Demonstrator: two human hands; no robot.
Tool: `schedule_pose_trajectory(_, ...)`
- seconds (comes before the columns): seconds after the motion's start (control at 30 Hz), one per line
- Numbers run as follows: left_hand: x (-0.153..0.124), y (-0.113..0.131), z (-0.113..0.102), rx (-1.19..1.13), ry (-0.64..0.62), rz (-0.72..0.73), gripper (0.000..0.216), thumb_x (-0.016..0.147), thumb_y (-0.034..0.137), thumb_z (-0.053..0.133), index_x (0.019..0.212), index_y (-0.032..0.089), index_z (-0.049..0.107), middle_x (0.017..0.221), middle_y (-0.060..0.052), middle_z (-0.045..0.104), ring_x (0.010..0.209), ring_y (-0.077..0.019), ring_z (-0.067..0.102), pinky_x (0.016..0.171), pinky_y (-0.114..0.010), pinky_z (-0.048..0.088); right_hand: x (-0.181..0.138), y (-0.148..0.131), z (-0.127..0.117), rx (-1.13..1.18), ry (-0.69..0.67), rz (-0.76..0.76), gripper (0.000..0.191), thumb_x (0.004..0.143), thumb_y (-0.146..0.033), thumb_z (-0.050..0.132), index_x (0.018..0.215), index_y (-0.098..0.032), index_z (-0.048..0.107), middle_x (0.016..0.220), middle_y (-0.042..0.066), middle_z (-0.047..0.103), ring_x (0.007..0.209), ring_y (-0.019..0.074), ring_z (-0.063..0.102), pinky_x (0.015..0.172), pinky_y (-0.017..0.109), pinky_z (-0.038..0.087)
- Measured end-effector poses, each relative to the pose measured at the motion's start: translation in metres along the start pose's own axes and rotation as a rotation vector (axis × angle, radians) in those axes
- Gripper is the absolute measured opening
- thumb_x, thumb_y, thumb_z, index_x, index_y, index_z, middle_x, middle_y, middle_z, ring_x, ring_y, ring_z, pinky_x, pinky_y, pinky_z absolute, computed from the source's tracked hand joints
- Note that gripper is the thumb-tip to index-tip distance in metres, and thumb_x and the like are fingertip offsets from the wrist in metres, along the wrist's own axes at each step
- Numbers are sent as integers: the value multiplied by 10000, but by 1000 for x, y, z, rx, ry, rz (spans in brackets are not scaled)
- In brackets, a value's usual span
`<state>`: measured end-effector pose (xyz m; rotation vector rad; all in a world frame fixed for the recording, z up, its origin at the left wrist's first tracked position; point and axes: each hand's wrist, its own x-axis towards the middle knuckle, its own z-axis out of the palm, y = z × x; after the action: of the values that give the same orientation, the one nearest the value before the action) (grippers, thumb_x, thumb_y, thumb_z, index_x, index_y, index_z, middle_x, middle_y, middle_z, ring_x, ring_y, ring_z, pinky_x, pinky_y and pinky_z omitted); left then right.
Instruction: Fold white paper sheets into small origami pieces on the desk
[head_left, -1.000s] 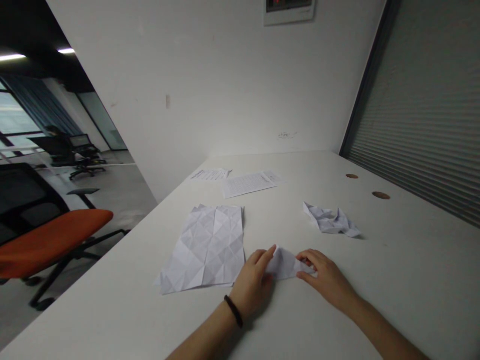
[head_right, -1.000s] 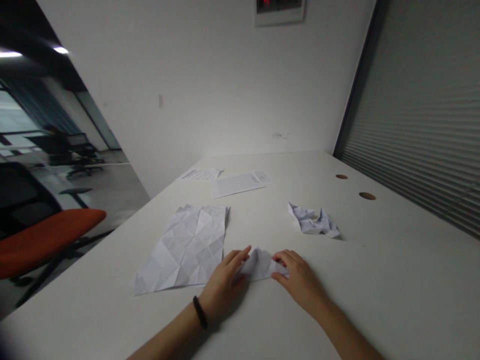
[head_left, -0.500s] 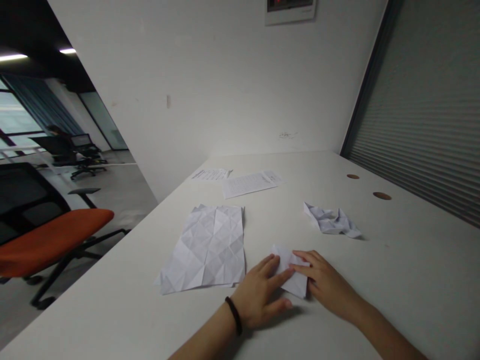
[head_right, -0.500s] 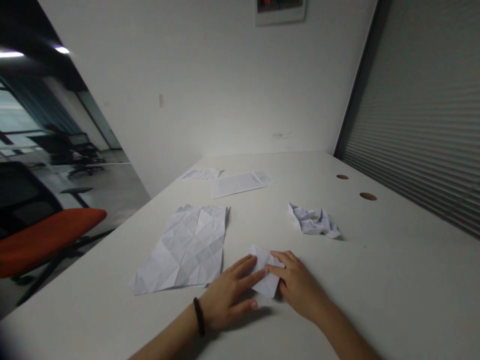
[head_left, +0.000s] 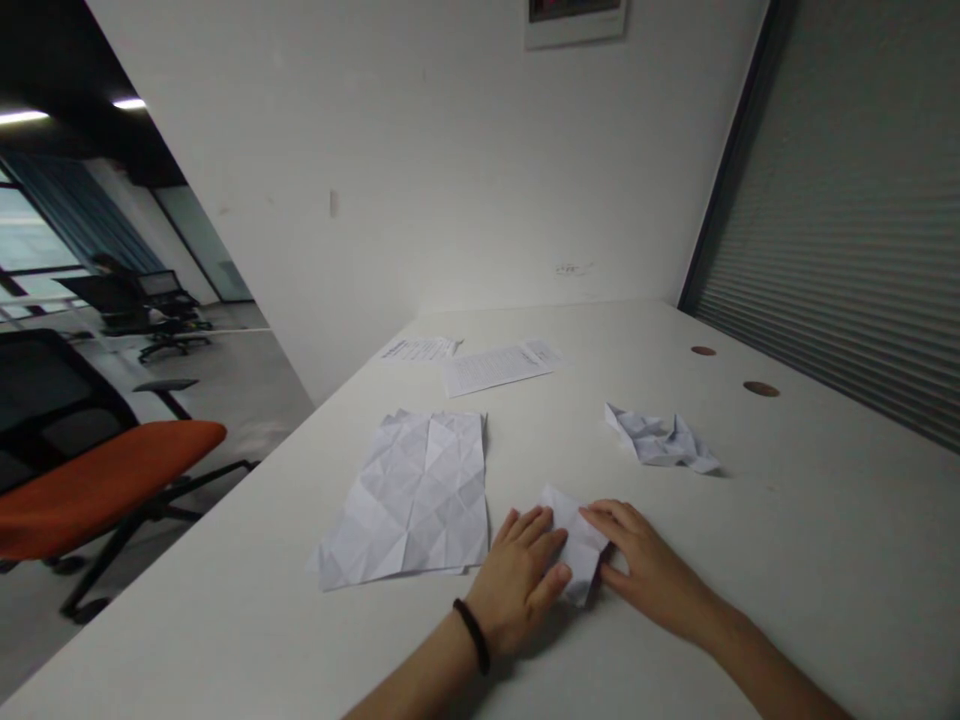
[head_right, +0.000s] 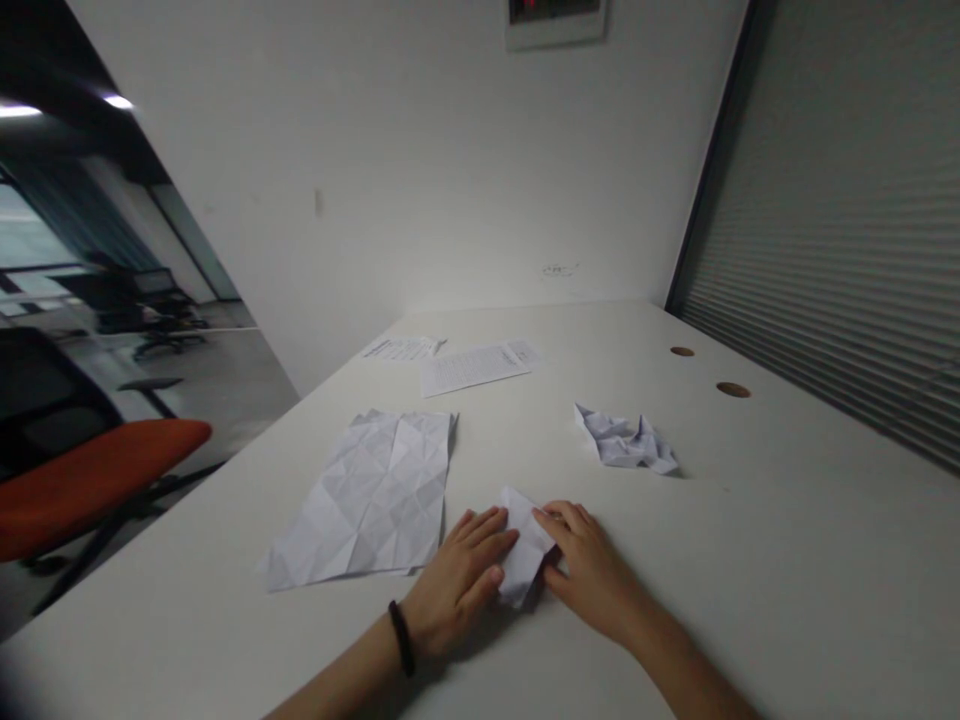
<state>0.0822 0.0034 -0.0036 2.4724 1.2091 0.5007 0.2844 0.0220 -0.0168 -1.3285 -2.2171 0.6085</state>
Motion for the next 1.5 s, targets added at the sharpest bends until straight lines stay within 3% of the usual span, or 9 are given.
schedule_pose_trajectory(0.2,1,1,6,-45,58,-45,636,755,383,586,1304,145,371,1341,-146,395,1265,-329,268,1022,-565,178,6,-11,2,312,167,-32,332,746,-159,507,1063,-214,586,960,65,611,843,184,577,754,321,497)
schedule_pose_trajectory(0.33,4,-1,6,-243,199,-79,353,849,203,415,1192,161,486,1161,-109,559,1086,-241,476,963,-422,350,2,-23,3,361,125,-119,394,775,-227,535,1167,-248,510,1144,72,563,1052,211,516,892,375,445)
schedule_pose_trajectory(0.47,6,2,-3,-590,337,-192,325,919,319,311,1032,162,571,989,-69,625,925,-207,552,875,-342,427,1,-21,11,383,243,-77,522,760,-256,550,1260,-257,398,1280,86,458,1164,235,436,920,403,426)
schedule_pose_trajectory(0.63,5,0,0,-817,263,-224,343,913,358,335,1090,145,536,1063,-83,605,997,-231,543,877,-364,438,7,-4,17,600,193,36,471,800,-322,518,1242,-217,394,1172,110,541,992,220,566,811,361,489)
schedule_pose_trajectory(0.7,4,-6,7,-771,259,-219,344,876,286,422,1193,158,461,1150,-96,558,1060,-232,509,917,-389,409,10,3,17,631,185,50,433,794,-299,517,1209,-204,440,1114,101,567,946,210,584,793,346,494)
schedule_pose_trajectory(0.83,5,-21,16,-575,347,-233,757,735,86,531,1377,197,145,1263,-119,448,1144,-223,440,966,-430,352,13,13,12,451,262,45,325,750,-259,547,1065,-194,589,1000,82,583,930,214,566,778,332,490)
schedule_pose_trajectory(1.1,4,-21,3,-92,248,-170,324,764,154,539,1083,192,582,1108,-88,557,1050,-250,480,910,-429,394,7,14,2,16,85,-39,340,858,-358,432,1139,-226,571,1132,89,552,1090,232,450,967,425,354)
schedule_pose_trajectory(1.23,5,-16,2,1,215,-142,216,861,250,472,1003,218,632,1035,-65,596,991,-234,506,849,-402,425,9,19,6,-75,90,-24,327,793,-244,524,1113,-222,587,1131,83,558,1065,244,465,950,432,366)
schedule_pose_trajectory(1.5,7,-20,7,-19,230,-139,261,749,125,588,992,215,627,1001,-50,605,956,-234,510,829,-386,431,12,25,11,95,146,81,382,688,-196,620,1068,-197,586,1053,68,546,1025,217,501,927,354,396)
